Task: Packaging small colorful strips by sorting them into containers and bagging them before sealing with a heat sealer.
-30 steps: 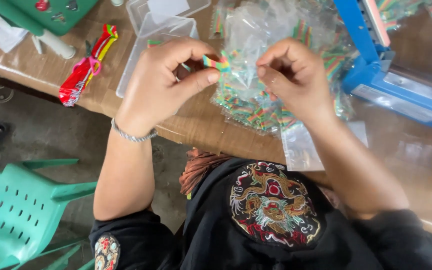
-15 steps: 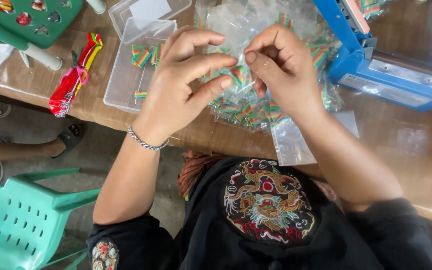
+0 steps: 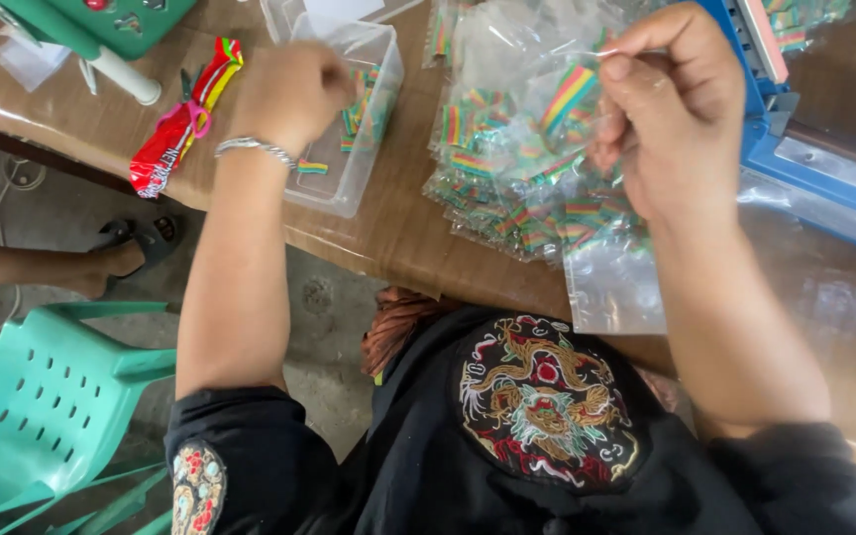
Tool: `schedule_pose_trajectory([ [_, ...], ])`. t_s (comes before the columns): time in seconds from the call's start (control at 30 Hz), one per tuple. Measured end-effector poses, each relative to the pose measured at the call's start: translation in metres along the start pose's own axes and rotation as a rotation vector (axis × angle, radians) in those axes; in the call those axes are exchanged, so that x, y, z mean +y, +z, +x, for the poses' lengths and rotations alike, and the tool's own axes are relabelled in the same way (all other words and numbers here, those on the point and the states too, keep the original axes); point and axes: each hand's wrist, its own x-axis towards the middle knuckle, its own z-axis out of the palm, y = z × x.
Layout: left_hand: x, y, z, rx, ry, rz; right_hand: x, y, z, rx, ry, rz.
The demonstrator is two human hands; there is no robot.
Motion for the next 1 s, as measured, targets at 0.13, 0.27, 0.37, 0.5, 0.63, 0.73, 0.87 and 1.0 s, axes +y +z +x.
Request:
schedule_pose_trajectory([
  [0.13, -0.018, 0.037, 0.005, -0.337, -0.395, 0.148, 0.0, -0.004, 0.002, 0.047, 0.019, -0.049],
  [0.27, -0.03, 0.069, 0.023, -0.336, -0.406, 0.187, 0.006, -0.003, 0.004, 0.058, 0.043, -0.038],
  [0.37, -0.025, 0.064, 0.026, -0.341, -0.429, 0.158, 0.005, -0.004, 0.003, 0.032, 0.019, -0.074],
  [0.5, -0.039, 0.055, 0.019, -0.322, -0.324, 0.028, 0.002, -0.005, 0.002, 0.027, 0.016, -0.138],
  [0.63, -0.058, 0.044, 0.013, -0.111, -0.241, -0.046, 0.008, -0.007, 0.003, 0.005, 0.004, -0.117],
  [0.73, -0.042, 0.032, 0.013, -0.03, -0.276, -0.081, 0.008, -0.006, 0.003, 0.004, 0.027, -0.113],
  [0.87, -0.021, 0.029, 0.012, -0.116, -0.287, -0.178, 0.009, -0.008, 0.003, -0.003, 0.008, -0.155],
  [1.0, -0.012, 0.035, 0.011, -0.373, -0.285, -0.1, 0.009, -0.009, 0.003, 0.02, 0.028, -0.162],
])
